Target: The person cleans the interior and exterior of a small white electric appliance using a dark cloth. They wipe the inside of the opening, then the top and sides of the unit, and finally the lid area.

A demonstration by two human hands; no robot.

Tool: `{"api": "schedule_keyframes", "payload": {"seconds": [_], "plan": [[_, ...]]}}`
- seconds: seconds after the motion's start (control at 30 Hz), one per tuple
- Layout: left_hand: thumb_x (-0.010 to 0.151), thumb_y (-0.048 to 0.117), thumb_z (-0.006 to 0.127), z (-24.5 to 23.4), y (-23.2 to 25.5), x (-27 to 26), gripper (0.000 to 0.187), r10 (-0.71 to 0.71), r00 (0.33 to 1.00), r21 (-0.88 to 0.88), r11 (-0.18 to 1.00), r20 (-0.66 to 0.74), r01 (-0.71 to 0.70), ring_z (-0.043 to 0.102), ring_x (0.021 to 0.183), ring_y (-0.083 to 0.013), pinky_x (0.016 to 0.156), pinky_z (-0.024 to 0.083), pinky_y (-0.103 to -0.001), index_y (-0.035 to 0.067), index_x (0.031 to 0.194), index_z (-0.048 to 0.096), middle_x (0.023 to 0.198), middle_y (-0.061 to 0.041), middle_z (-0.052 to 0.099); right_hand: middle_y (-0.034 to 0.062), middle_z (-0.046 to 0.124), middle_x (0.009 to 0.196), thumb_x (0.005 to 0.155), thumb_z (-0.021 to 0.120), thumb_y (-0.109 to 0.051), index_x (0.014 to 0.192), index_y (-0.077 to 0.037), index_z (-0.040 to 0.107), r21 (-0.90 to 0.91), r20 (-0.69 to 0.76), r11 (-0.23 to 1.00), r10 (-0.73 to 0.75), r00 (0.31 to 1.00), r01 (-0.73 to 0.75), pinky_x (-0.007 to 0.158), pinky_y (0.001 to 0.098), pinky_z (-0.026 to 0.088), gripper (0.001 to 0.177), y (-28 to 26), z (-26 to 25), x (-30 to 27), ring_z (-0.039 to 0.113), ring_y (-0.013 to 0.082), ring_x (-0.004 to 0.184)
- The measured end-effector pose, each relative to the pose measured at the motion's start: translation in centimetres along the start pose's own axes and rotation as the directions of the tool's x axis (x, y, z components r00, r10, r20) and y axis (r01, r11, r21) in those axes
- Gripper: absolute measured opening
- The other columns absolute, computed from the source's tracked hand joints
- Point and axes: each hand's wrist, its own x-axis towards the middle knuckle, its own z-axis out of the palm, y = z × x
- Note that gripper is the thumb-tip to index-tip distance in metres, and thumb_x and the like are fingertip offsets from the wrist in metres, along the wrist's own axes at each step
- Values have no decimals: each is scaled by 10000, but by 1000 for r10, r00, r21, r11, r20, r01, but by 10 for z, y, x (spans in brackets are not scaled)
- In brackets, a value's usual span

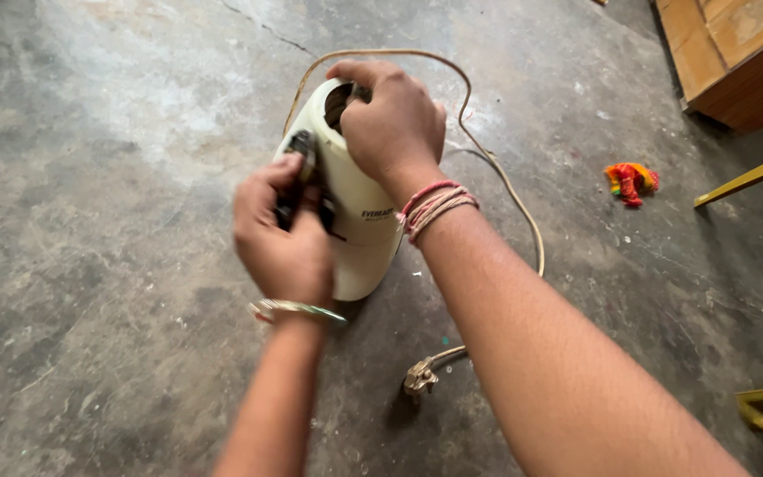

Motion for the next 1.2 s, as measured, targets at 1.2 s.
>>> {"api": "schedule_keyframes", "payload": {"seconds": [1.2], "plan": [[865,-172,629,5,18,-31,259,23,999,17,1000,-30,-22,706,1134,-216,1027,598,-339,-1,1037,719,1163,-118,720,15,784,1040,749,564,-159,1016,-308,807,25,-26,1000,-8,1000,8,908,386,521,392,2,1,2,729,251,980]]}}
